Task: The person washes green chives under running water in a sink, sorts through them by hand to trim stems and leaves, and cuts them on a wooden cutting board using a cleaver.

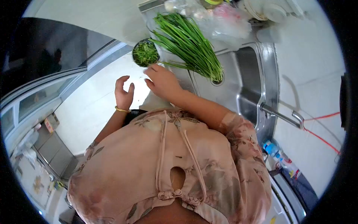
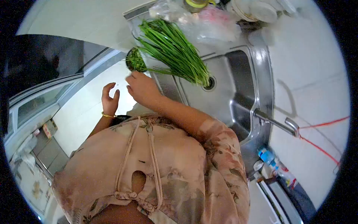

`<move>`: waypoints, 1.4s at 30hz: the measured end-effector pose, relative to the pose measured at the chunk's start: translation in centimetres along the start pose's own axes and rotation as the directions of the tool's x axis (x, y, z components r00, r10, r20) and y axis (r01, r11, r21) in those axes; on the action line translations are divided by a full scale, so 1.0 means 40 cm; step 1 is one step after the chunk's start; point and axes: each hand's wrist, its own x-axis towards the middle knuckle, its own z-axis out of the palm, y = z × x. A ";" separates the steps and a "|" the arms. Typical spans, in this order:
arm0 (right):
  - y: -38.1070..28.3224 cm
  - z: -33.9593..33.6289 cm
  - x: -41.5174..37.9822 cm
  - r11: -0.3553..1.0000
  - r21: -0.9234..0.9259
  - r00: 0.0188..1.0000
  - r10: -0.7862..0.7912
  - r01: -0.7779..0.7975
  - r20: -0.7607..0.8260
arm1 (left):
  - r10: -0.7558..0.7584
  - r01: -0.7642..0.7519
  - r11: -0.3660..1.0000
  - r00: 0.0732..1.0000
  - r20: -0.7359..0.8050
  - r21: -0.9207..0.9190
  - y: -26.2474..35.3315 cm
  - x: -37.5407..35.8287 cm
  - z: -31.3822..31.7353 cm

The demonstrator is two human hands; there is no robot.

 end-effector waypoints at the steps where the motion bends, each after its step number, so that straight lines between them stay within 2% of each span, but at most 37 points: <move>1: 0.008 -0.025 -0.038 0.997 0.017 0.995 0.079 -0.080 0.059 | 0.037 -0.037 0.999 0.999 0.029 0.027 0.024 0.019 0.010; 3: 0.100 -0.024 -0.128 0.970 0.131 0.978 0.209 -0.205 -0.021 | 0.149 -0.147 0.989 0.985 0.082 -0.032 0.092 0.068 0.035; 5: 0.158 -0.072 -0.215 0.917 0.267 0.919 0.350 -0.296 -0.183 | 0.280 -0.271 0.958 0.953 0.112 -0.091 0.160 0.114 0.072; 7: 0.248 -0.081 -0.299 0.789 0.383 0.759 0.594 -0.481 -0.269 | 0.442 -0.423 0.895 0.884 0.150 -0.140 0.210 0.152 0.122; 9: 0.276 -0.118 -0.338 0.730 0.418 0.656 0.677 -0.541 -0.334 | 0.583 -0.566 0.812 0.773 0.249 -0.143 0.254 0.188 0.172; 10: 0.284 -0.127 -0.349 0.697 0.440 0.598 0.714 -0.566 -0.363 | 0.639 -0.594 0.769 0.723 0.263 -0.237 0.288 0.203 0.202; 13: 0.298 -0.123 -0.340 0.732 0.359 0.558 0.677 -0.579 -0.480 | 0.761 -0.688 0.649 0.581 0.289 -0.326 0.377 0.226 0.289; 16: 0.318 -0.093 -0.320 0.762 0.218 0.551 0.605 -0.610 -0.575 | 0.820 -0.728 0.565 0.440 0.366 -0.390 0.423 0.237 0.373; 19: 0.316 -0.093 -0.309 0.773 0.186 0.567 0.584 -0.606 -0.581 | 0.816 -0.749 0.523 0.302 0.493 -0.406 0.440 0.248 0.429; 20: 0.318 -0.091 -0.309 0.774 0.178 0.566 0.579 -0.607 -0.587 | 0.769 -0.732 0.540 0.230 0.597 -0.414 0.437 0.259 0.444; 23: 0.287 -0.116 -0.307 0.765 0.146 0.556 0.572 -0.628 -0.603 | 0.788 -0.798 0.467 0.181 0.588 -0.380 0.448 0.261 0.452; 26: 0.254 -0.136 -0.315 0.769 0.106 0.563 0.547 -0.631 -0.619 | 0.741 -0.859 0.414 0.126 0.659 -0.301 0.422 0.283 0.478; 30: 0.206 -0.173 -0.319 0.770 -0.087 0.645 0.460 -0.632 -0.609 | 0.691 -0.765 0.535 0.152 0.707 -0.358 0.390 0.316 0.493; 33: 0.228 -0.170 -0.332 0.779 -0.176 0.675 0.377 -0.601 -0.634 | 0.758 -0.806 0.467 0.151 0.635 -0.365 0.381 0.308 0.472; 36: 0.228 -0.174 -0.340 0.792 -0.157 0.672 0.374 -0.590 -0.640 | 0.783 -0.846 0.403 0.120 0.610 -0.350 0.380 0.290 0.447; 39: 0.244 -0.166 -0.343 0.848 -0.060 0.647 0.353 -0.526 -0.676 | 0.812 -0.879 0.359 0.129 0.569 -0.313 0.395 0.262 0.441; 42: 0.234 -0.169 -0.341 0.857 0.004 0.631 0.382 -0.515 -0.675 | 0.806 -0.858 0.385 0.134 0.576 -0.339 0.426 0.240 0.452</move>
